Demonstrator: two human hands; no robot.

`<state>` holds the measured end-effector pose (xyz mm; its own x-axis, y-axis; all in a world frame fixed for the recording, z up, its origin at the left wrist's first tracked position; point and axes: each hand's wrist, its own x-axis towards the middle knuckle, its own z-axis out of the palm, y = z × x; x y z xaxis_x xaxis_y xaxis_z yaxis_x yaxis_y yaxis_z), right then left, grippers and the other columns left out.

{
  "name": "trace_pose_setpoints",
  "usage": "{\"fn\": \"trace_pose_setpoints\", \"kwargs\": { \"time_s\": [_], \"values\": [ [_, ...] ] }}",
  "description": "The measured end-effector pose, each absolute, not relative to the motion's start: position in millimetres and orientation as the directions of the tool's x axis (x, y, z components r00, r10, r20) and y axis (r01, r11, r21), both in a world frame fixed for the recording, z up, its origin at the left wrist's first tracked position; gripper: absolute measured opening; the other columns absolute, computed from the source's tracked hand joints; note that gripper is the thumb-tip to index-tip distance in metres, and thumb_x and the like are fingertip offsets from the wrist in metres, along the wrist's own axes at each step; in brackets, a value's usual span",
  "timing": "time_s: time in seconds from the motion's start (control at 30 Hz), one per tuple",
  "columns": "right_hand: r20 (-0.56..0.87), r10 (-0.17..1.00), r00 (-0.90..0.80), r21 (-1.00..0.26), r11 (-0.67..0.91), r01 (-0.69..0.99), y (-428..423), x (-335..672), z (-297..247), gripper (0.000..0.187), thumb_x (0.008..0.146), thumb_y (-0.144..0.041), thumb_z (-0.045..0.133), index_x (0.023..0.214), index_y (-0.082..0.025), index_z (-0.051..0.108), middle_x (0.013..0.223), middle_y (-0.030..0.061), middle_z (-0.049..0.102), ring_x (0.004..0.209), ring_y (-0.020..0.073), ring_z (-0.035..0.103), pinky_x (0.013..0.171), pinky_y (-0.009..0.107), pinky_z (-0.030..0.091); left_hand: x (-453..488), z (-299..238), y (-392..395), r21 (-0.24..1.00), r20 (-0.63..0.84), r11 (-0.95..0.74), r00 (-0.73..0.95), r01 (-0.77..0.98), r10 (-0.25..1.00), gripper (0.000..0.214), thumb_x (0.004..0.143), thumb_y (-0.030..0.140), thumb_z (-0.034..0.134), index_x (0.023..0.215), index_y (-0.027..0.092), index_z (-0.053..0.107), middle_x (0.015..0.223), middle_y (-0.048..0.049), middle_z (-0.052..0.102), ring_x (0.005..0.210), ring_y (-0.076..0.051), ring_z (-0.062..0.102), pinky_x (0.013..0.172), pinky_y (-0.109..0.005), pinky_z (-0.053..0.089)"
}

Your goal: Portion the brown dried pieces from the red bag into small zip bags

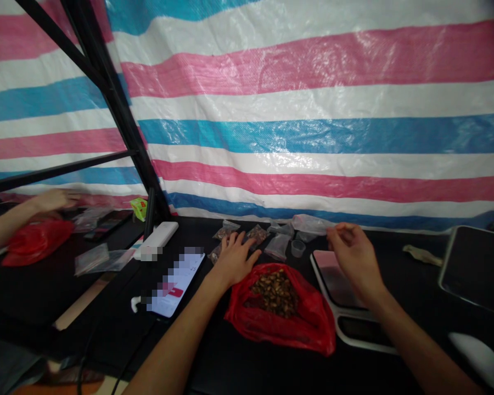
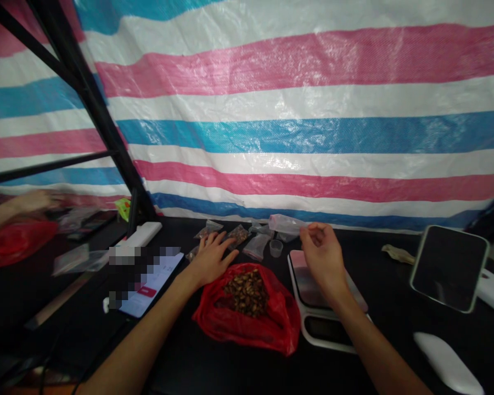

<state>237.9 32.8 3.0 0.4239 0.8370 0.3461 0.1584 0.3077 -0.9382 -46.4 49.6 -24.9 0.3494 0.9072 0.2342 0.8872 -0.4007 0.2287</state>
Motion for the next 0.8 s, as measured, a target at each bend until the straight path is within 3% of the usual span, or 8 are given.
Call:
{"fn": "trace_pose_setpoints", "kwargs": {
  "time_s": [0.13, 0.27, 0.37, 0.5, 0.6, 0.8],
  "values": [
    [0.237, 0.856, 0.459, -0.971, 0.207, 0.115, 37, 248, 2, 0.057, 0.074, -0.059, 0.08, 0.109, -0.023, 0.055, 0.084, 0.0024, 0.068, 0.062, 0.0155, 0.059, 0.052, 0.026, 0.044, -49, -22, 50, 0.163, 0.2, -0.402, 0.369, 0.901, 0.908, 0.035, 0.1, 0.036, 0.054, 0.132, 0.026, 0.062, 0.129, -0.0126, 0.065, 0.127, -0.034, 0.052, 0.111, -0.058, 0.033],
    [0.354, 0.852, 0.386, -0.927, 0.267, 0.262, 37, 243, -1, 0.055, 0.082, -0.058, 0.073, 0.119, -0.021, 0.055, 0.094, 0.0047, 0.066, 0.061, 0.015, 0.058, 0.052, 0.028, 0.045, -51, -12, 52, 0.15, 0.176, -0.44, 0.414, 0.885, 0.893, 0.025, 0.102, 0.024, 0.045, 0.112, 0.02, 0.067, 0.113, -0.0102, 0.069, 0.111, -0.028, 0.061, 0.102, -0.047, 0.041],
    [0.514, 0.817, 0.26, -0.811, 0.365, 0.457, 30, 232, -2, 0.041, 0.091, -0.051, 0.065, 0.121, -0.022, 0.057, 0.098, 0.0042, 0.062, 0.062, 0.0147, 0.057, 0.056, 0.03, 0.047, -51, -11, 54, 0.146, 0.161, -0.46, 0.438, 0.876, 0.884, 0.03, 0.104, 0.023, 0.039, 0.102, 0.017, 0.067, 0.107, -0.0114, 0.07, 0.106, -0.026, 0.062, 0.096, -0.041, 0.045],
    [0.604, 0.797, 0.022, -0.631, 0.461, 0.624, 17, 217, 1, 0.029, 0.098, -0.037, 0.058, 0.124, -0.024, 0.056, 0.101, 0.0041, 0.062, 0.067, 0.0155, 0.056, 0.067, 0.033, 0.049, -50, -13, 55, 0.159, 0.16, -0.472, 0.449, 0.867, 0.879, 0.021, 0.101, 0.029, 0.05, 0.106, 0.017, 0.066, 0.109, -0.0104, 0.07, 0.108, -0.027, 0.062, 0.097, -0.04, 0.046],
    [0.599, 0.792, -0.121, -0.553, 0.518, 0.653, 11, 211, 3, 0.026, 0.101, -0.033, 0.053, 0.126, -0.025, 0.056, 0.101, 0.0042, 0.061, 0.069, 0.0164, 0.056, 0.071, 0.035, 0.049, -50, -14, 54, 0.168, 0.163, -0.484, 0.46, 0.859, 0.873, 0.018, 0.1, 0.028, 0.053, 0.102, 0.017, 0.067, 0.109, -0.0107, 0.07, 0.109, -0.028, 0.06, 0.097, -0.041, 0.047],
    [0.552, 0.795, -0.25, -0.517, 0.562, 0.646, 9, 211, 4, 0.024, 0.103, -0.03, 0.05, 0.125, -0.026, 0.057, 0.102, 0.0047, 0.06, 0.075, 0.018, 0.058, 0.074, 0.035, 0.049, -46, -15, 51, 0.228, 0.195, -0.455, 0.418, 0.861, 0.887, 0.016, 0.097, 0.02, 0.049, 0.096, 0.015, 0.065, 0.105, -0.0134, 0.069, 0.103, -0.026, 0.062, 0.094, -0.04, 0.048]
  ]
}}
